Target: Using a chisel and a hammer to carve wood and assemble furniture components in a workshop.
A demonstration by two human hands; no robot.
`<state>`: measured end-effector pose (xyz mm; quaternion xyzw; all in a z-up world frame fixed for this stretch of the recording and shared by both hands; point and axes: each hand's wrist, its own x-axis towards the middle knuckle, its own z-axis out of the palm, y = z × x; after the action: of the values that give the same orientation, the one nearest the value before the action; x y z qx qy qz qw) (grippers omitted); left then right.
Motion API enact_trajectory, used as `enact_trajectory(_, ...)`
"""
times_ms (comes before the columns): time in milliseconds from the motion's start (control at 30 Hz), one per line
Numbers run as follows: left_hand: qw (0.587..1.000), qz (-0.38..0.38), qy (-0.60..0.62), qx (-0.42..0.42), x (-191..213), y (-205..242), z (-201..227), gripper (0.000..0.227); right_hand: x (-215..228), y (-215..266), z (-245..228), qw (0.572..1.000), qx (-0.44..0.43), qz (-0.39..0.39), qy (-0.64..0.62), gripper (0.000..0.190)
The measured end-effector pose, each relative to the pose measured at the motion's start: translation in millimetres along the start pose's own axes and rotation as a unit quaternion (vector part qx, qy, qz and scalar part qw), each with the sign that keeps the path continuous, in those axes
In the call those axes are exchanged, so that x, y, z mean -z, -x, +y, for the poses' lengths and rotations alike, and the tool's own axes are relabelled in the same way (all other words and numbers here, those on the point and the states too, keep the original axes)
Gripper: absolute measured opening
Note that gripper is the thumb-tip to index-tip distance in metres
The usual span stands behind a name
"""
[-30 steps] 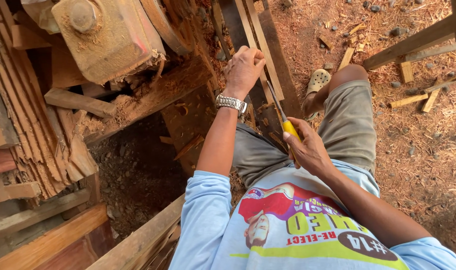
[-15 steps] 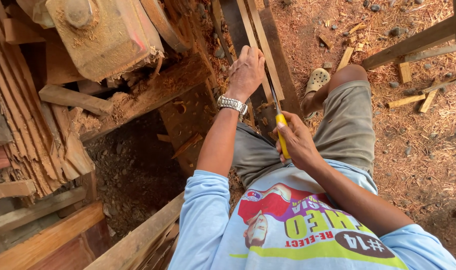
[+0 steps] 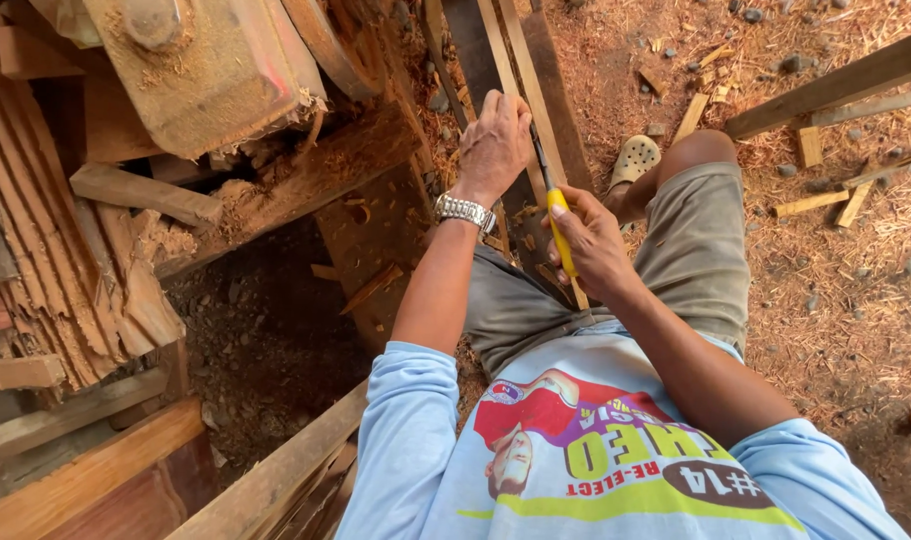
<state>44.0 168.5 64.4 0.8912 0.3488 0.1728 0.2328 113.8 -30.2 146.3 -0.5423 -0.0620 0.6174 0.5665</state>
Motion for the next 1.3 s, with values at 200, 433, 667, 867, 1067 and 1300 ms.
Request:
enact_trajectory(200,1.0,0.0,-0.015,-0.013,-10.0,-6.1,-10.2,0.012,-4.9,-6.5,9.9,0.998,0.03,0.011,0.052,0.052)
enact_trajectory(433,1.0,-0.001,0.027,0.01,1.3,-7.1,-3.2,0.012,-6.3,-5.7,12.6,0.994,0.052,0.025,0.093,0.05)
enact_trajectory(667,0.974,0.043,0.204,0.094,15.1,12.8,4.6,0.013,-6.9,5.4,-3.4,0.99,0.107,-0.008,0.096,0.048)
enact_trajectory(867,0.89,0.083,0.399,0.204,9.6,66.1,8.4,0.02,-15.3,60.4,-32.2,0.998,0.046,-0.033,0.02,0.047)
enact_trajectory(1067,0.853,0.086,0.455,0.24,9.3,110.7,21.9,0.023,-3.2,79.5,-2.6,0.998,-0.043,-0.016,-0.037,0.044)
enact_trajectory(1300,0.85,0.083,0.464,0.234,23.2,112.2,38.0,0.022,-3.3,37.2,-4.2,1.0,-0.015,-0.016,-0.022,0.042)
